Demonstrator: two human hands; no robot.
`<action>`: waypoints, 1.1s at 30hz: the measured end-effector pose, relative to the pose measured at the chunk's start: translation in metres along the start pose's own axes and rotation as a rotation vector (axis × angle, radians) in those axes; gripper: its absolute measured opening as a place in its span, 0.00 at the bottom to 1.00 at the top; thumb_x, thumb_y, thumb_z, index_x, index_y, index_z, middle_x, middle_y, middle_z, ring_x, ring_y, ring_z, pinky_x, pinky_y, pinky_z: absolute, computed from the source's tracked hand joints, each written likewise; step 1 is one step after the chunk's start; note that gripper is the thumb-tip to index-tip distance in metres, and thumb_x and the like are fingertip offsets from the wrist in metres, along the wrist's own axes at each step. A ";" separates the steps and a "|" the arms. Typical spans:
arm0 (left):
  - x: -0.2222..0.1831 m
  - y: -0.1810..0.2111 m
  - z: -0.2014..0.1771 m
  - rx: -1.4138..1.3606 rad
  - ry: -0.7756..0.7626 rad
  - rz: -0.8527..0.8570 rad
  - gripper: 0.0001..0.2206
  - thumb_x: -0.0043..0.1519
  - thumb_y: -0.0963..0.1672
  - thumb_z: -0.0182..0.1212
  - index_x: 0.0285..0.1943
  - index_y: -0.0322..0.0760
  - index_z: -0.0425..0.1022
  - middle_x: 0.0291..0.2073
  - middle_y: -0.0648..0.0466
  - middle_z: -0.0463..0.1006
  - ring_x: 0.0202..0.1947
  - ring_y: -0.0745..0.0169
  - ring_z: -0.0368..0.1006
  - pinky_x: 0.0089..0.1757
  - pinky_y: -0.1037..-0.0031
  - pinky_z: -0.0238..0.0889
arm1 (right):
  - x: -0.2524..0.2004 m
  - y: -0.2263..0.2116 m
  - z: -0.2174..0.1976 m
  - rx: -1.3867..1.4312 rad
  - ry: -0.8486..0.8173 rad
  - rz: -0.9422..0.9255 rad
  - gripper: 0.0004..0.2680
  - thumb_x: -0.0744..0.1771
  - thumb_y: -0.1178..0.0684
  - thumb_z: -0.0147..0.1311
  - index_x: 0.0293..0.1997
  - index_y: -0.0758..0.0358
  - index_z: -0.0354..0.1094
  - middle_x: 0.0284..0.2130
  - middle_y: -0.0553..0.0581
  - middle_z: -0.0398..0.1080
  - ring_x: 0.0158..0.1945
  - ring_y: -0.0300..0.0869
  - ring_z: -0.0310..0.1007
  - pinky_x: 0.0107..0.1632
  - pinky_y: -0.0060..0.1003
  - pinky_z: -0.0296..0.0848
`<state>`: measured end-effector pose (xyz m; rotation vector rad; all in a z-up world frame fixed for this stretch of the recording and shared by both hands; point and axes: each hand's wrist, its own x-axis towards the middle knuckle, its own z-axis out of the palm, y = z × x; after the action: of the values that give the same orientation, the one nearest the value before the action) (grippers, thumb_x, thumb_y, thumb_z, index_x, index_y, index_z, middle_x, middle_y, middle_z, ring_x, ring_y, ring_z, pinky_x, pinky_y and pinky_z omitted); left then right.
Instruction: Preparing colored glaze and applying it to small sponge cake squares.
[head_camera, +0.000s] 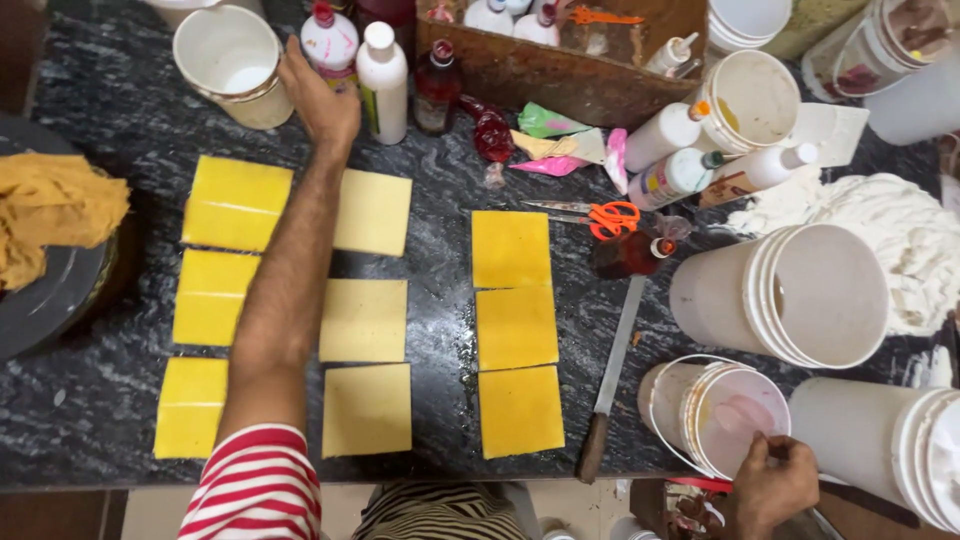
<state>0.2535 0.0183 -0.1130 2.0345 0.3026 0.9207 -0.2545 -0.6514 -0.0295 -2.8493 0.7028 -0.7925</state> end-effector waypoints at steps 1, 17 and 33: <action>0.006 -0.004 0.004 -0.011 -0.004 0.003 0.38 0.53 0.37 0.76 0.72 0.26 0.57 0.63 0.36 0.62 0.65 0.35 0.62 0.64 0.54 0.56 | 0.000 -0.004 -0.002 -0.006 0.009 0.006 0.07 0.66 0.60 0.68 0.36 0.66 0.69 0.33 0.59 0.73 0.36 0.50 0.75 0.44 0.43 0.73; -0.020 0.036 -0.079 -0.517 0.078 0.187 0.43 0.55 0.34 0.83 0.76 0.28 0.54 0.69 0.40 0.66 0.69 0.49 0.70 0.66 0.59 0.73 | 0.016 -0.032 -0.012 0.129 -0.006 0.001 0.06 0.65 0.60 0.66 0.36 0.67 0.70 0.33 0.62 0.72 0.39 0.54 0.73 0.46 0.46 0.71; -0.327 0.444 -0.109 -0.071 -0.779 0.694 0.41 0.41 0.42 0.81 0.68 0.38 0.69 0.59 0.46 0.72 0.60 0.40 0.67 0.58 0.52 0.61 | 0.024 -0.022 -0.032 0.375 0.088 -0.089 0.06 0.65 0.60 0.66 0.37 0.62 0.69 0.32 0.54 0.71 0.40 0.50 0.71 0.46 0.48 0.66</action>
<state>-0.1052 -0.3507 0.1144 2.2819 -0.8864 0.4271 -0.2436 -0.6419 0.0146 -2.5325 0.3869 -0.9531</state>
